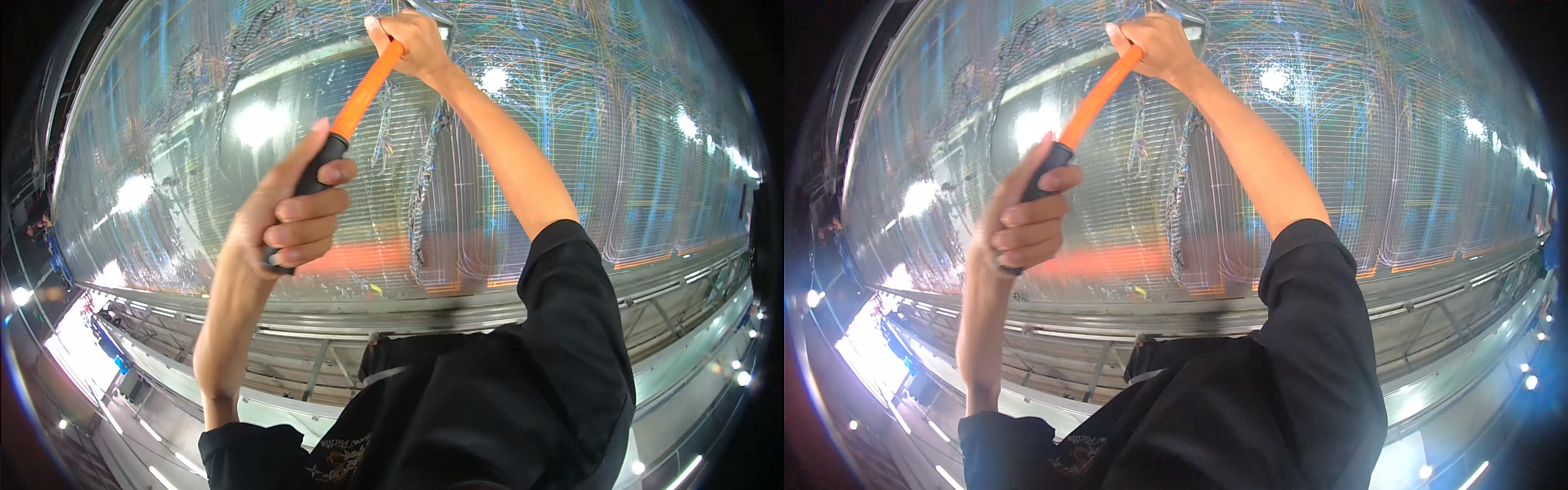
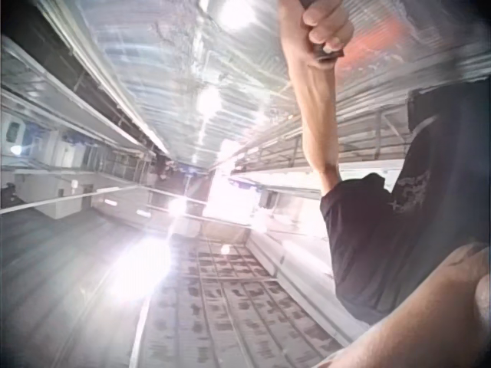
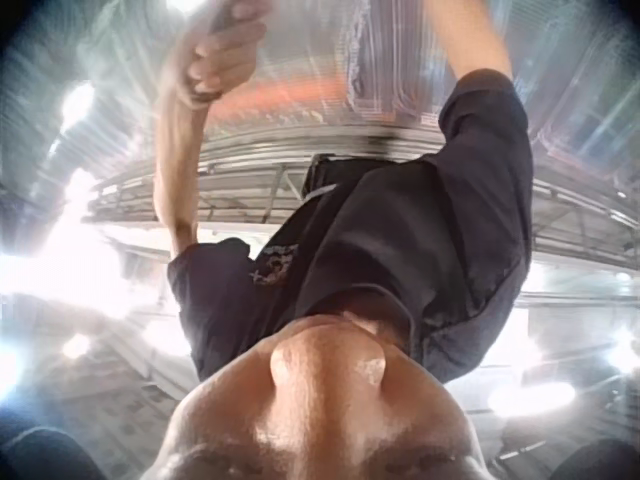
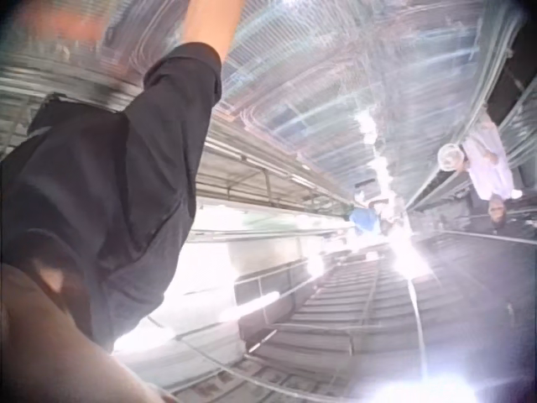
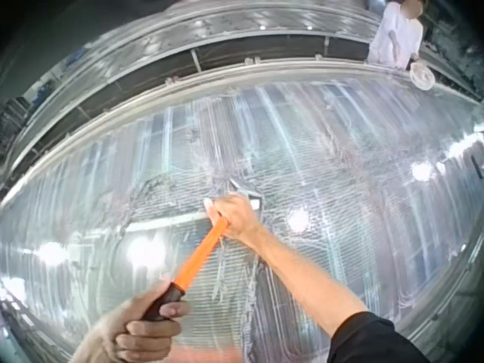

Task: The person uses a long-handled squeegee to wipe a large curved glass pane in an indoor space. They repeatedly pull the squeegee downward across the surface, clearing streaks and residue. The camera is head-mounted and shows the hands and tool in continuous motion.

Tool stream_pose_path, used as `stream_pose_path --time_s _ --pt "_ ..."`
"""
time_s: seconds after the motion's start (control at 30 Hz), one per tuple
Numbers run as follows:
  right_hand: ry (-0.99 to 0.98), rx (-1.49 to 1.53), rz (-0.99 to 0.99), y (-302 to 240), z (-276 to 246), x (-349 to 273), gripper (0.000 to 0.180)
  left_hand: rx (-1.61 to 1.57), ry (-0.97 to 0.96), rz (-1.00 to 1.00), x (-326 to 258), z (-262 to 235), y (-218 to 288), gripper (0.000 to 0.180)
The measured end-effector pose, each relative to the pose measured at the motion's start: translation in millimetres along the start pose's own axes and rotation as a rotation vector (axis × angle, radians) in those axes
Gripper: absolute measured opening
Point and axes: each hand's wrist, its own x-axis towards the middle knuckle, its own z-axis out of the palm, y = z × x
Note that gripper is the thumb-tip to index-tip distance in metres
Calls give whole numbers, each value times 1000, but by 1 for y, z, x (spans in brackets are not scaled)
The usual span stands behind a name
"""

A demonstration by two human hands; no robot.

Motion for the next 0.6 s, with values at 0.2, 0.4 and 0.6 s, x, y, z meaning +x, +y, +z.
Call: stream_pose_path --time_s 0.2,0.4,0.6 --pt "-245 179 78 -139 7 -93 42 -66 28 -25 -66 -86 -129 55" --pt "-462 258 24 -346 38 -229 30 -145 197 -64 -179 -209 -317 58" --pt "-329 276 85 -436 23 -302 35 142 302 -117 -212 -258 -403 61"
